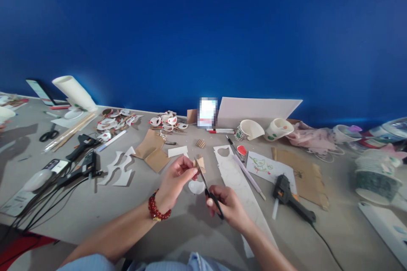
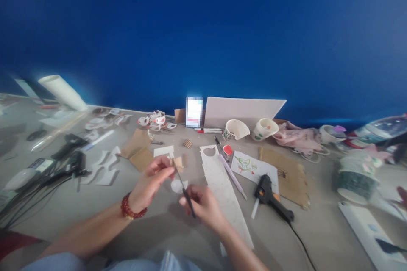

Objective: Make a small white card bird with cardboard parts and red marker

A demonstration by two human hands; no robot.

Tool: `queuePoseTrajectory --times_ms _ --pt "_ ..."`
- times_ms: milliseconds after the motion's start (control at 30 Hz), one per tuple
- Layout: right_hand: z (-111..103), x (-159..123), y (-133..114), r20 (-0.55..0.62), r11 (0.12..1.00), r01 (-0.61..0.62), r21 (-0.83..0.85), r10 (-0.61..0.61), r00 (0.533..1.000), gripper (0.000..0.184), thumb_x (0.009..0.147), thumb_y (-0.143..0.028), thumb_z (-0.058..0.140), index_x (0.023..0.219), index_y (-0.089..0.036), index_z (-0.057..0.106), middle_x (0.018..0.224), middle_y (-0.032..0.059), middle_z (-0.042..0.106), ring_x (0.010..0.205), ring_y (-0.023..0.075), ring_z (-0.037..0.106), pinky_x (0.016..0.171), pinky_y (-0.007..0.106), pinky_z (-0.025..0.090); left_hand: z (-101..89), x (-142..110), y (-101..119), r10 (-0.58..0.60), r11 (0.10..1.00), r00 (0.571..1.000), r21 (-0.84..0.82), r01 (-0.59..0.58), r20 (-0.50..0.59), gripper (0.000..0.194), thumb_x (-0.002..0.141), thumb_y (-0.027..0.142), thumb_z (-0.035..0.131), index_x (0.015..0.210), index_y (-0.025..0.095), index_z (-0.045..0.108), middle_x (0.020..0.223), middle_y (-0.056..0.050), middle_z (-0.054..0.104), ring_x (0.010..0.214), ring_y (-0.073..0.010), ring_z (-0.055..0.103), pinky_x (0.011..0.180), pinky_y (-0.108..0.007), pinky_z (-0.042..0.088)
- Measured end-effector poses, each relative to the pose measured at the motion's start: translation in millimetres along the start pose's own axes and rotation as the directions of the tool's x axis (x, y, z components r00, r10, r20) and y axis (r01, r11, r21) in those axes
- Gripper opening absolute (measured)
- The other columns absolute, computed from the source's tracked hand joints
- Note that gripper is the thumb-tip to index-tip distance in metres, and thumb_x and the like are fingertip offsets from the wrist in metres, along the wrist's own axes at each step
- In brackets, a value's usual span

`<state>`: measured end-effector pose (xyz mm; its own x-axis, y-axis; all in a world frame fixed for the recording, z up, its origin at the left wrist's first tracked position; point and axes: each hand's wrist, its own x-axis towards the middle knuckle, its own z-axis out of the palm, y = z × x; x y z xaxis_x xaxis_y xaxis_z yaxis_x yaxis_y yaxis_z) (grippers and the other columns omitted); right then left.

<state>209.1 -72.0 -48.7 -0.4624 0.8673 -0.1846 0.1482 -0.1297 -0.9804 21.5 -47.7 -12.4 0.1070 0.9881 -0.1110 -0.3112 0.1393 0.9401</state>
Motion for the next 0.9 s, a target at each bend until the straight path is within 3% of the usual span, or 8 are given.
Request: queuePoseTrajectory --times_ms 400,900 --pt "-0.2 1.0 -0.1 -0.007 0.999 -0.024 -0.03 0.024 1.0 0.059 0.07 -0.075 0.061 0.058 -0.018 0.048 0.049 -0.0007 0.054 0.045 0.0099 0.043 0.046 0.022 0.029 -0.8 -0.8 -1.6 -0.04 0.998 0.999 -0.041 0.038 -0.035 0.016 0.08 0.026 0.067 0.076 0.018 0.054 0.07 0.002 0.06 0.064 -0.0106 0.058 0.065 -0.022 0.047" --pt "0.1 0.6 2.6 -0.007 0.999 -0.008 -0.05 0.007 1.0 0.053 0.074 -0.068 0.062 0.057 -0.02 0.047 0.049 -0.0012 0.057 0.046 0.0103 0.044 0.047 0.023 0.03 -2.0 0.4 -5.1 -0.055 0.998 0.996 -0.028 0.053 -0.077 0.016 0.078 0.031 0.068 0.077 0.018 0.058 0.075 0.001 0.061 0.066 -0.0116 0.058 0.066 -0.023 0.049"
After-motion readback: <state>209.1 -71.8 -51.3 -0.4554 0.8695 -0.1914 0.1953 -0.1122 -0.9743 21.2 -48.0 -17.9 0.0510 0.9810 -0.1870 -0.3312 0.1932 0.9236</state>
